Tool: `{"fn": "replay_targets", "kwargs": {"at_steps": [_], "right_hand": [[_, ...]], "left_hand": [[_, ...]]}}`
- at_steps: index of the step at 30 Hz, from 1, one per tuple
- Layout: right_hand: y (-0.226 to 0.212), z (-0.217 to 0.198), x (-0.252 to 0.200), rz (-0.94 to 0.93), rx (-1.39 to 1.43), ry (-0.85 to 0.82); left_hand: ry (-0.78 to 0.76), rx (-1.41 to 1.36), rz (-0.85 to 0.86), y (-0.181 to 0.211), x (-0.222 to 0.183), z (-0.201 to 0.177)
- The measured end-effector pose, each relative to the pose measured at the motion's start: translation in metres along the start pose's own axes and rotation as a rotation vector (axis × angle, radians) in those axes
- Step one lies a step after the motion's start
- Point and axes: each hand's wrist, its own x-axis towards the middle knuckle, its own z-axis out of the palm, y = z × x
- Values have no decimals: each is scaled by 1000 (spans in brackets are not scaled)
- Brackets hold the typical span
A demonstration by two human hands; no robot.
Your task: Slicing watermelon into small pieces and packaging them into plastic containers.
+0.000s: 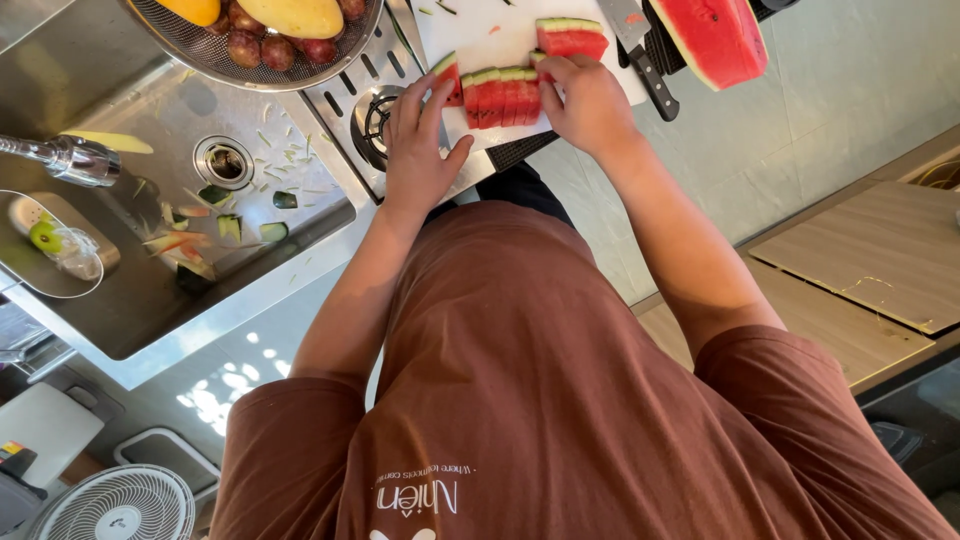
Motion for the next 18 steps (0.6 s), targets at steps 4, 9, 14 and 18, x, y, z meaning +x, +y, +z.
{"fn": "replay_targets", "kwargs": {"at_steps": [4, 9, 14, 18], "right_hand": [[3, 15, 3, 79, 5, 12], [7, 35, 7, 216, 52, 117], [1, 27, -1, 253, 107, 132], [35, 38, -27, 309, 233, 171]], "left_hand": [[10, 108, -8, 8, 9, 3], [-18, 75, 135, 0, 46, 52], [-309, 3, -84, -20, 119, 110], [-560, 42, -213, 35, 138, 69]]}}
